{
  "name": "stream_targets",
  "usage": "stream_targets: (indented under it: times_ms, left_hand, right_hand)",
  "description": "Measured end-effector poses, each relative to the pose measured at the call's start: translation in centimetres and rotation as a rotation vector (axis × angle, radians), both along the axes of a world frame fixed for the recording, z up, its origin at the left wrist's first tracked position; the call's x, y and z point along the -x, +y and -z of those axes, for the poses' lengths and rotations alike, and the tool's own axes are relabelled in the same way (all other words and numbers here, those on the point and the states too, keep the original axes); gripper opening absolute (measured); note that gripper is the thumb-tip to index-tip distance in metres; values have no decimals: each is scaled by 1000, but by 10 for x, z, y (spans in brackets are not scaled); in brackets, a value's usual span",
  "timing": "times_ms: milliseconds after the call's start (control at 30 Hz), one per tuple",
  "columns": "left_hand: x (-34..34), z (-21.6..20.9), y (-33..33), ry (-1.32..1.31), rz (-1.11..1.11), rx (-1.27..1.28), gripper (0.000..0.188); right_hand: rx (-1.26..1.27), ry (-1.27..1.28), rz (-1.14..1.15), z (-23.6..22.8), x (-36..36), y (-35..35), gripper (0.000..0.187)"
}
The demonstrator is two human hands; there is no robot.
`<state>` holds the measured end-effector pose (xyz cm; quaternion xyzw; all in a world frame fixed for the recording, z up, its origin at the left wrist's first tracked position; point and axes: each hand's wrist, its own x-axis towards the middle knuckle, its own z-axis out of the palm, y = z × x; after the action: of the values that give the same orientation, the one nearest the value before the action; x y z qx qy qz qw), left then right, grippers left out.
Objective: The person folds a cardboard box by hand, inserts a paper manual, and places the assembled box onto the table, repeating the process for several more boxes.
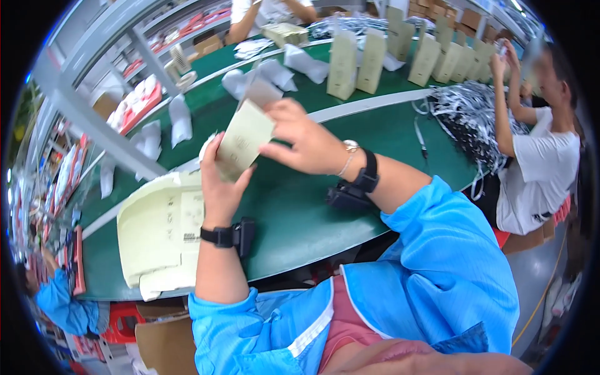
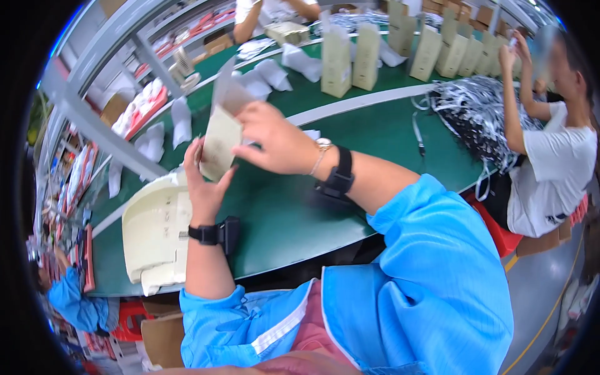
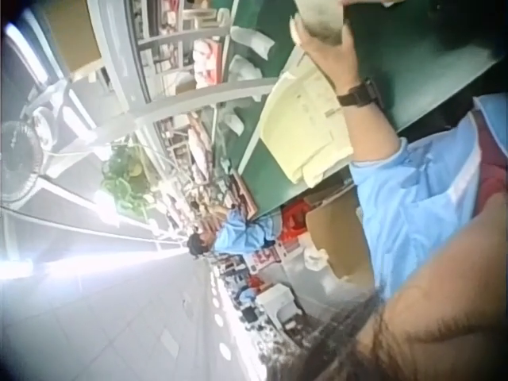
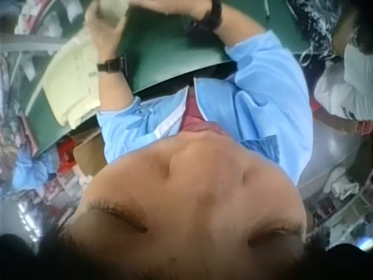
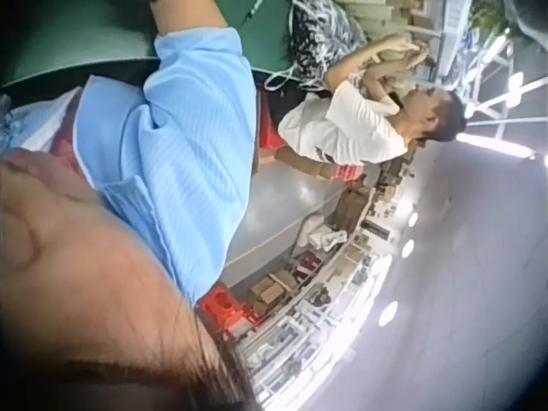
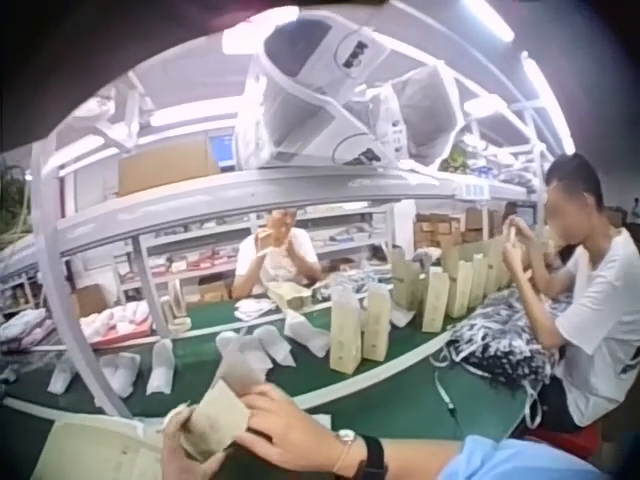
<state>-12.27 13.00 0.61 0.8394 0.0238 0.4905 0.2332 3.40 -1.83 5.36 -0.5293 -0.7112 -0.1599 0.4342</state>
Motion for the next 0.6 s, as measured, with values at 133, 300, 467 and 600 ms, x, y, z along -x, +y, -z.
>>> stream_targets:
  times_ms: [133, 300, 467, 600]
  left_hand:
    - [3, -4, 10, -113, -181, -91, 70]
    - [7, -3, 20, 26, -301, -143, 52]
    - [12, 12, 33, 205, -198, -114, 39]
    - [13, 11, 32, 328, -123, 7, 40]
  right_hand:
    - [-139, 86, 172, 6, -26, 22, 27]
    - [-130, -170, 590, 9, -113, 55, 33]
    - [-55, -73, 655, 26, -138, 74, 32]
    - [-148, 101, 383, 26, -73, 63, 32]
